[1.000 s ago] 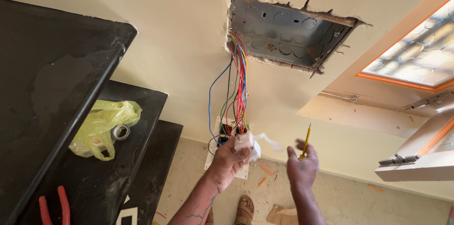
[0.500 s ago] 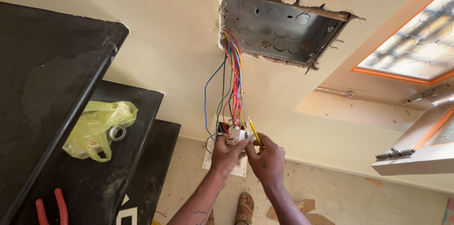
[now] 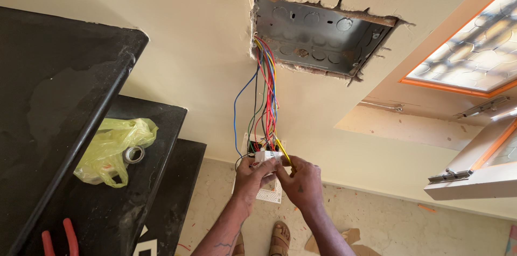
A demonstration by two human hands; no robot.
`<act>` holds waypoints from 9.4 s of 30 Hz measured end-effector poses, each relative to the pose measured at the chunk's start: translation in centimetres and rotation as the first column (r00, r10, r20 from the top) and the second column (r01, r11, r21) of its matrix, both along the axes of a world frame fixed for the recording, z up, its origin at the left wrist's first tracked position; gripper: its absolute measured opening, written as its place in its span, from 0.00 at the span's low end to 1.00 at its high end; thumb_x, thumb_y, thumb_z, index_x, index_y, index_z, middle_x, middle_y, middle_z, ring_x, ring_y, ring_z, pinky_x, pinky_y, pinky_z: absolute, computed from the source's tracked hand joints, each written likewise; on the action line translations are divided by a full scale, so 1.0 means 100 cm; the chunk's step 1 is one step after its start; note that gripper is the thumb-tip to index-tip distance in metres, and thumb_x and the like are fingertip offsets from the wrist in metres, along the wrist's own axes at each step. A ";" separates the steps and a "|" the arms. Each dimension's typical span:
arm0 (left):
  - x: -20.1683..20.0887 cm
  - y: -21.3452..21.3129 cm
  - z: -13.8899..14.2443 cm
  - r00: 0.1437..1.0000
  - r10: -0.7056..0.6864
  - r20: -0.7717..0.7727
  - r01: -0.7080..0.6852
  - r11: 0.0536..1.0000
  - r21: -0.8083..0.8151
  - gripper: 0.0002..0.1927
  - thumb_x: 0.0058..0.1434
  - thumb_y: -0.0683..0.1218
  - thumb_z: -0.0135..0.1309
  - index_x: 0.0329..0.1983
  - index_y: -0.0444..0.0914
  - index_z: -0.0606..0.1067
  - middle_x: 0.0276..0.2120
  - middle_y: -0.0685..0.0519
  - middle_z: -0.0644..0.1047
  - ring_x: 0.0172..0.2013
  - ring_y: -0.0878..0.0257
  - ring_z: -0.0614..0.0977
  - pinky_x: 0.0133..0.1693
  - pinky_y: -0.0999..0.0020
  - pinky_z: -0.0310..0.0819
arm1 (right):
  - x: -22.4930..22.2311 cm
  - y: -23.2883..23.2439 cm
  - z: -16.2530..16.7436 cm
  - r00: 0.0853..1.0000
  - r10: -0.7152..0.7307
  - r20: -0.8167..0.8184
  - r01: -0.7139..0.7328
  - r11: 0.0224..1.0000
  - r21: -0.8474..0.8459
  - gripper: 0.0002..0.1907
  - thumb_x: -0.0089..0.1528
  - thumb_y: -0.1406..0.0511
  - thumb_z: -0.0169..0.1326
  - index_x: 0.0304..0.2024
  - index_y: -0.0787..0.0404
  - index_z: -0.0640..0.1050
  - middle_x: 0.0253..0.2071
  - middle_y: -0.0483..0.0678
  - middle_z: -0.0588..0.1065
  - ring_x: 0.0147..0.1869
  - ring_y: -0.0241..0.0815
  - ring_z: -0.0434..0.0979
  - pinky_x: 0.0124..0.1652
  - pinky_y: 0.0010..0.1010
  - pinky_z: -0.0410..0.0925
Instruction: The person installs an electrical switch onto a wall-mounted panel by connecting multiple colored wires and securing them with a screwdriver and pliers.
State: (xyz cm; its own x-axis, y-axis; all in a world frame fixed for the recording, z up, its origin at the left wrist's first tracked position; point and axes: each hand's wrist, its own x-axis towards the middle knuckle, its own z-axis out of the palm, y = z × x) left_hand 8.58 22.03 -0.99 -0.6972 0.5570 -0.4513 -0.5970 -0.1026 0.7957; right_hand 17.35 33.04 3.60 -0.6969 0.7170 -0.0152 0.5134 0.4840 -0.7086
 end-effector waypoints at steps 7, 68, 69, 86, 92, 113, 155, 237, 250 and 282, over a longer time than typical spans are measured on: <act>0.004 0.004 0.002 0.979 0.041 -0.200 -0.056 0.996 -0.068 0.23 0.51 0.42 0.68 0.43 0.34 0.67 0.38 0.45 0.80 0.38 0.63 0.84 0.43 0.67 0.81 | 0.002 -0.008 -0.004 0.998 -0.034 -0.052 0.038 0.996 0.079 0.14 0.56 0.58 0.61 0.35 0.63 0.84 0.26 0.54 0.81 0.27 0.44 0.82 0.33 0.36 0.74; -0.003 0.011 -0.007 0.980 -0.194 -0.054 0.195 0.981 0.020 0.30 0.68 0.66 0.41 0.60 0.41 0.70 0.49 0.50 0.78 0.43 0.64 0.83 0.41 0.61 0.83 | 0.032 0.019 -0.046 0.901 -0.207 -0.381 -0.178 0.624 -0.761 0.17 0.69 0.55 0.51 0.37 0.63 0.76 0.23 0.40 0.68 0.24 0.29 0.63 0.24 0.23 0.59; -0.003 0.012 -0.006 0.974 -0.193 -0.120 0.196 0.981 0.010 0.29 0.68 0.65 0.41 0.62 0.43 0.69 0.51 0.51 0.78 0.47 0.65 0.82 0.42 0.62 0.83 | 0.033 0.019 -0.045 0.895 -0.193 -0.403 -0.213 0.608 -0.765 0.17 0.70 0.55 0.50 0.37 0.62 0.75 0.25 0.40 0.69 0.25 0.29 0.64 0.25 0.23 0.60; 0.006 0.002 0.008 0.979 -0.173 0.112 0.091 0.852 0.516 0.29 0.59 0.50 0.60 0.59 0.30 0.70 0.50 0.45 0.81 0.49 0.58 0.84 0.51 0.62 0.82 | 0.032 0.014 -0.020 0.815 -0.356 -0.457 -0.292 0.429 -0.855 0.18 0.68 0.52 0.50 0.38 0.59 0.77 0.23 0.37 0.63 0.23 0.28 0.58 0.22 0.21 0.56; 0.009 0.000 0.002 0.970 -0.150 0.193 0.042 0.881 0.471 0.24 0.66 0.49 0.58 0.57 0.26 0.71 0.50 0.41 0.78 0.49 0.53 0.83 0.52 0.56 0.83 | 0.037 0.016 -0.033 0.751 -0.338 -0.568 -0.407 0.440 -0.800 0.18 0.70 0.52 0.49 0.37 0.59 0.73 0.25 0.39 0.64 0.24 0.28 0.60 0.24 0.22 0.57; -0.029 -0.046 0.010 0.992 0.065 0.110 -0.118 0.799 0.590 0.21 0.64 0.51 0.57 0.57 0.38 0.72 0.54 0.43 0.77 0.57 0.52 0.80 0.58 0.51 0.78 | 0.086 0.117 -0.086 0.670 -0.646 -0.366 0.142 0.596 -0.790 0.20 0.68 0.57 0.55 0.57 0.59 0.67 0.33 0.40 0.68 0.28 0.30 0.62 0.25 0.23 0.59; -0.013 -0.022 -0.026 0.902 -0.362 -0.237 0.326 0.928 -0.179 0.09 0.59 0.42 0.64 0.43 0.38 0.85 0.26 0.53 0.80 0.20 0.71 0.66 0.22 0.74 0.59 | 0.060 0.033 -0.016 0.913 -0.289 -0.287 -0.150 0.417 -0.896 0.22 0.64 0.49 0.47 0.43 0.61 0.77 0.31 0.44 0.78 0.19 0.26 0.57 0.19 0.20 0.54; 0.031 -0.020 0.013 0.995 -0.029 -0.096 0.028 0.999 -0.019 0.24 0.72 0.57 0.41 0.48 0.36 0.80 0.35 0.52 0.84 0.33 0.69 0.83 0.36 0.70 0.80 | 0.041 -0.013 0.050 0.948 0.317 0.010 -0.314 0.930 0.190 0.32 0.51 0.60 0.68 0.58 0.50 0.78 0.59 0.43 0.76 0.59 0.48 0.78 0.52 0.40 0.72; 0.031 -0.021 0.012 0.996 0.024 -0.091 -0.022 1.000 0.022 0.21 0.73 0.54 0.40 0.49 0.37 0.78 0.37 0.53 0.82 0.35 0.70 0.82 0.36 0.70 0.81 | 0.038 -0.019 0.039 0.965 0.232 -0.122 -0.225 0.972 0.072 0.39 0.46 0.59 0.72 0.60 0.57 0.75 0.60 0.50 0.73 0.63 0.52 0.75 0.56 0.43 0.70; 0.004 -0.054 0.012 0.993 -0.093 0.069 0.088 0.993 0.075 0.19 0.70 0.54 0.44 0.55 0.41 0.77 0.45 0.52 0.83 0.45 0.63 0.83 0.47 0.63 0.80 | 0.063 0.041 -0.008 0.926 -0.343 0.159 0.355 0.933 -0.051 0.49 0.46 0.42 0.68 0.59 0.67 0.76 0.43 0.62 0.80 0.46 0.53 0.83 0.45 0.48 0.76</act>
